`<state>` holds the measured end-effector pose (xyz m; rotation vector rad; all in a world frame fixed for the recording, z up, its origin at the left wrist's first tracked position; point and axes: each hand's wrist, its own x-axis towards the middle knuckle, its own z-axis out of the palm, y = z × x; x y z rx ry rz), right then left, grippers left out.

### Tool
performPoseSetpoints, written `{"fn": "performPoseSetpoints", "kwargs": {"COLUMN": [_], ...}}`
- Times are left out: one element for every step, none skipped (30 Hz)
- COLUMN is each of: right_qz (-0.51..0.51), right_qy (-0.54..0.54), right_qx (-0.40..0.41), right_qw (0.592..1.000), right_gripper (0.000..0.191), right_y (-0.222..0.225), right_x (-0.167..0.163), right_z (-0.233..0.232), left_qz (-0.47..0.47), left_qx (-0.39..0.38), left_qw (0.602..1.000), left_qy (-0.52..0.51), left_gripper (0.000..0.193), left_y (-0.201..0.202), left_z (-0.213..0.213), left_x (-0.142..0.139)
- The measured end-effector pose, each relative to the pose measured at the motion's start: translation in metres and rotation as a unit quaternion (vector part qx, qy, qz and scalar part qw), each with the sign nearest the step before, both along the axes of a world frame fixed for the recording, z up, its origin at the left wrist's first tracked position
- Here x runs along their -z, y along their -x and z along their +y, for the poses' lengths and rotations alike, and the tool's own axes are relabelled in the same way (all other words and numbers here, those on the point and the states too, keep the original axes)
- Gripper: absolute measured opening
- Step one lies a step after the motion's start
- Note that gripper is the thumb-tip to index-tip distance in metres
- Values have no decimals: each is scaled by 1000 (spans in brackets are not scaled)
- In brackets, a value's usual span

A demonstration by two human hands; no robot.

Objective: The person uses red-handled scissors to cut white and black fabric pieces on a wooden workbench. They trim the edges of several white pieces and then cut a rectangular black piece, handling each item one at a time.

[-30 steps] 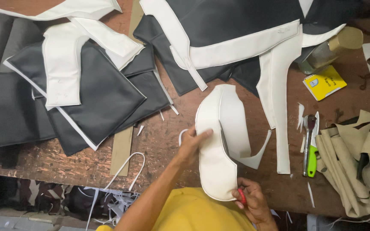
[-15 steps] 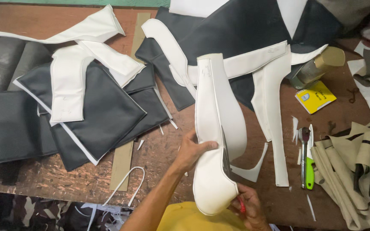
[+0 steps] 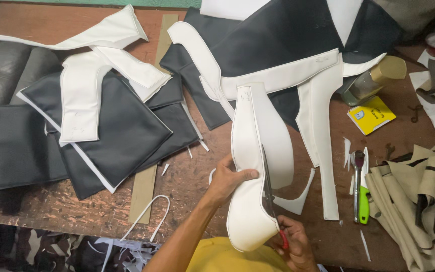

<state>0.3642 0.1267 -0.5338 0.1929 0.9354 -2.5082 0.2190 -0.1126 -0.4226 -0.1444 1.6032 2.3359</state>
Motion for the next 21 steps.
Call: {"fn": "performPoseSetpoints", "kwargs": {"right_qz": [4,9,-13,-37,-61,-50,-41,-31,-24,-17,-10,-4,1,6,2,-3,-8,-2,5,10,17], "right_qy": [-1,-2,-31,-60,-89,-88,-87,-86,-73,-61,-49,-60,-71,-83,-102,-121,-140,-151,-162,-172,-154], "right_qx": [-6,-12,-7,-1,4,6,8,9,13,16,19,11,2,-6,-7,-7,-6,-13,-19,-28,-29], "right_qw": [1000,1000,999,997,994,995,995,996,997,998,999,998,997,997,995,993,990,988,987,985,987], "right_gripper": [46,44,40,37,35,31,28,26,26,26,27,25,24,23,22,21,21,21,21,21,22], "right_y": [0,1,2,2,3,4,5,6,7,7,7,8,8,8,9,10,10,10,10,10,10], "right_x": [-2,-4,-7,-11,-14,-18,-21,-23,-25,-26,-26,-25,-23,-22,-20,-18,-16,-16,-16,-16,-16], "right_z": [0,-1,-2,-3,-4,-4,-4,-4,-4,-4,-4,-3,-3,-2,-2,-1,-1,0,1,2,3], "left_qz": [-8,-15,-22,-25,-27,-29,-30,-31,-32,-23,-12,-1,-1,-1,-1,-11,-21,-30,-24,-20,-16], "left_qx": [2,3,5,13,22,30,32,34,35,38,40,43,45,47,49,53,57,61,54,46,37], "left_qw": [1000,1000,1000,999,999,998,999,999,999,999,999,998,999,999,999,998,997,994,996,998,999], "left_qy": [2,4,6,22,37,53,28,4,-20,-25,-30,-35,-28,-21,-14,18,50,81,64,48,31], "left_gripper": [60,60,60,62,63,65,66,68,69,70,70,71,71,72,73,74,75,76,76,75,75], "left_y": [-1,-2,-3,-5,-7,-9,-11,-13,-16,-17,-19,-20,-21,-22,-21,-19,-16,-10,-2,7,16], "left_z": [0,0,1,1,2,3,4,6,7,7,6,6,4,2,0,-2,-6,-9,-12,-15,-18], "left_x": [0,0,0,0,0,0,0,0,0,1,0,0,-1,-2,-4,-6,-9,-11,-14,-17,-21]}}
